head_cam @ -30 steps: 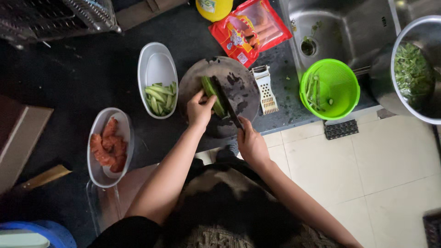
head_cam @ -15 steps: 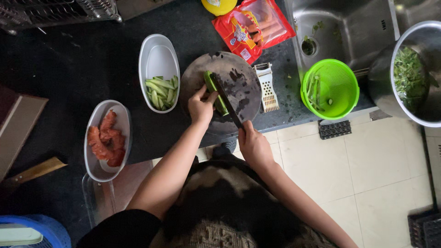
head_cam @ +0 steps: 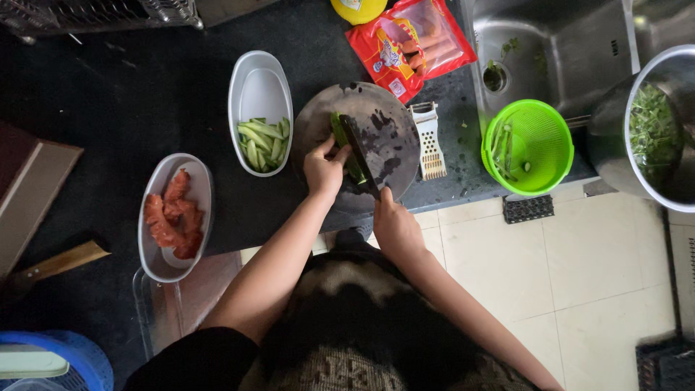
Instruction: The person chops cucumbers into strips using a cleaver on a wooden board and puts them in a metal bowl. Then, the person washes leafy greens in a metal pot of water, drains them into a green colander, and adds the cucumber strips into the colander.
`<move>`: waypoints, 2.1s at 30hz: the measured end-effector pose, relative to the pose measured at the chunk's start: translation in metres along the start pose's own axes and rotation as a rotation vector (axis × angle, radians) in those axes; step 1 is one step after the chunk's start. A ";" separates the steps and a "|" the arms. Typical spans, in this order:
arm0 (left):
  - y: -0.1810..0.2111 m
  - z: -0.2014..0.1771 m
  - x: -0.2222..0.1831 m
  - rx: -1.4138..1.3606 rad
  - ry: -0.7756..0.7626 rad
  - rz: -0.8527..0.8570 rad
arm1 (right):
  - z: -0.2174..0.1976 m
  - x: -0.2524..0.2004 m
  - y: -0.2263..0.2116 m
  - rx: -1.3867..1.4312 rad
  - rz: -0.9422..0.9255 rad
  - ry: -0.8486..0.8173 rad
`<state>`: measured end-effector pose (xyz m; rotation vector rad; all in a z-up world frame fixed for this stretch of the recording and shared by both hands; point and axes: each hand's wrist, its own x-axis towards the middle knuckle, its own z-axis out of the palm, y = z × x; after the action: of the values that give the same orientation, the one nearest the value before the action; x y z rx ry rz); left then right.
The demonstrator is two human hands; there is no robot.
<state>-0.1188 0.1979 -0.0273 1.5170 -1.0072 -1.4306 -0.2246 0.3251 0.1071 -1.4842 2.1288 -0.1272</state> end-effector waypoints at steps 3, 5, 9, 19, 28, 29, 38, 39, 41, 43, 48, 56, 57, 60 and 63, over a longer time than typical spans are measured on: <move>0.003 0.000 -0.001 -0.020 -0.011 0.007 | 0.008 0.004 0.000 -0.018 0.003 -0.001; 0.005 -0.001 -0.002 -0.009 -0.008 0.018 | 0.013 0.008 0.000 -0.014 0.014 -0.013; 0.005 -0.004 -0.004 0.009 -0.002 0.047 | 0.033 0.025 -0.003 0.000 0.032 -0.009; -0.016 -0.005 0.007 0.170 0.021 0.185 | 0.055 0.039 0.014 0.059 -0.024 0.011; 0.011 -0.012 -0.003 0.362 0.076 0.205 | 0.056 -0.021 0.056 0.065 0.051 -0.042; 0.017 -0.014 -0.005 0.361 0.085 0.180 | 0.050 -0.026 0.054 0.090 0.046 -0.049; 0.050 -0.038 -0.008 0.494 0.112 0.160 | 0.020 -0.011 0.049 0.236 0.068 0.089; 0.051 -0.041 -0.010 0.528 0.117 0.155 | 0.020 -0.006 0.050 0.239 0.073 0.101; 0.051 -0.040 -0.011 0.602 0.125 0.211 | 0.020 0.001 0.051 0.242 0.064 0.126; 0.047 -0.036 -0.010 0.682 0.132 0.334 | 0.019 0.006 0.050 0.242 0.037 0.151; 0.041 -0.018 -0.034 0.847 0.040 0.396 | 0.020 0.003 0.037 0.234 0.038 0.197; 0.058 -0.021 -0.058 1.093 0.026 0.499 | 0.020 -0.007 0.029 0.419 -0.198 0.259; 0.062 -0.021 -0.062 1.051 -0.003 0.502 | 0.020 -0.007 0.027 0.424 -0.191 0.257; 0.075 -0.018 -0.073 1.057 -0.068 0.391 | 0.017 -0.009 0.019 0.416 -0.165 0.247; 0.078 -0.014 -0.071 1.064 -0.110 0.250 | 0.013 -0.009 0.013 0.395 -0.134 0.252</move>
<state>-0.1099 0.2361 0.0709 1.9020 -2.1408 -0.7904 -0.2273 0.3414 0.0946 -1.4258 2.0342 -0.7738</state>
